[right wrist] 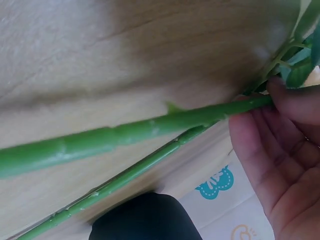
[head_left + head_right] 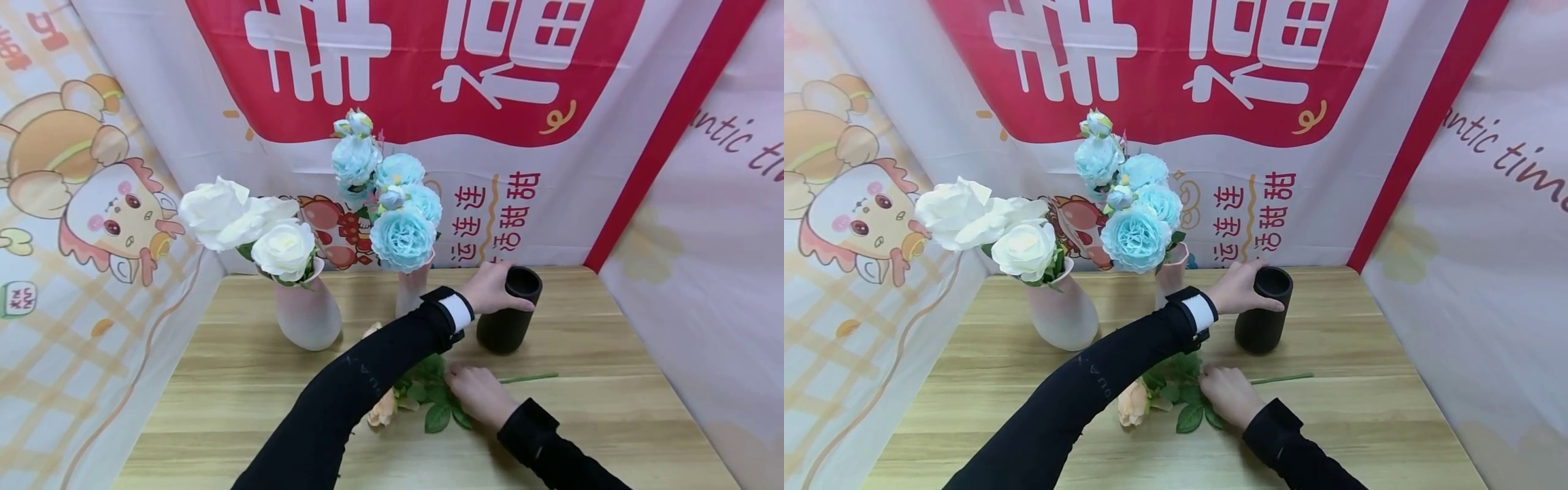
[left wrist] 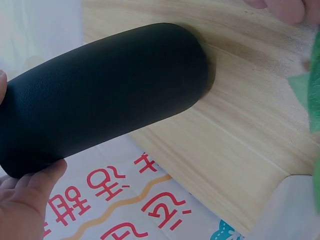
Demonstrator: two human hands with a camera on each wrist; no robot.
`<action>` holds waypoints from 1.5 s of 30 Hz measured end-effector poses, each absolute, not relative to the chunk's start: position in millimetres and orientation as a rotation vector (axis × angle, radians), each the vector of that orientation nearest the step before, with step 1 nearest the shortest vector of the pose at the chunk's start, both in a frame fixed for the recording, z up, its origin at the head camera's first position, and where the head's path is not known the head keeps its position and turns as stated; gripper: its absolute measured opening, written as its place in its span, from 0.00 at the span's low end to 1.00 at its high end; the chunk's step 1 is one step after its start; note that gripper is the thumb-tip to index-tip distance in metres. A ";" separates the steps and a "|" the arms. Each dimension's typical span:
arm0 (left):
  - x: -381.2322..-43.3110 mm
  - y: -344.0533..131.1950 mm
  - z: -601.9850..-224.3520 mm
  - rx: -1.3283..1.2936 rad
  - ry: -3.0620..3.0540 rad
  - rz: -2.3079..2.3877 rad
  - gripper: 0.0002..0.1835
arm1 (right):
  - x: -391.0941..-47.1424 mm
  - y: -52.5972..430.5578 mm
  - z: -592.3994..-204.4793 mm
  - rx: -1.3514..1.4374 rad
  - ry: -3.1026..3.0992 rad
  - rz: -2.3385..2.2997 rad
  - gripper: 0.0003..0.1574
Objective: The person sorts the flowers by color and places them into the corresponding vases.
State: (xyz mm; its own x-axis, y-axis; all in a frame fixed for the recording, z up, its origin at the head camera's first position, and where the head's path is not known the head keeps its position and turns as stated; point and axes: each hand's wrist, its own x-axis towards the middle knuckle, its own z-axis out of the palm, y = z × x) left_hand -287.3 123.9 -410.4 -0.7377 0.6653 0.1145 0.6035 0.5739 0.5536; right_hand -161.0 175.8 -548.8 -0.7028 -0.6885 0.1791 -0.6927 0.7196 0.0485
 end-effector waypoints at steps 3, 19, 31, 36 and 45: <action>-288.5 125.0 -411.8 1.062 2.721 0.867 0.46 | -159.9 177.0 -546.3 1.106 -2.720 0.020 0.10; -296.5 124.8 -412.1 1.098 2.724 0.815 0.39 | -144.0 194.2 -508.2 1.125 -2.548 -0.095 0.16; -300.5 125.1 -413.8 1.149 2.713 0.824 0.35 | -143.5 212.2 -496.9 1.129 -2.431 0.053 0.22; -298.6 123.9 -413.9 1.129 2.711 0.816 0.35 | -141.6 216.8 -498.1 1.137 -2.453 0.092 0.23; -294.9 120.8 -411.8 1.147 2.704 0.799 0.35 | -136.9 226.4 -487.9 1.193 -2.282 0.326 0.11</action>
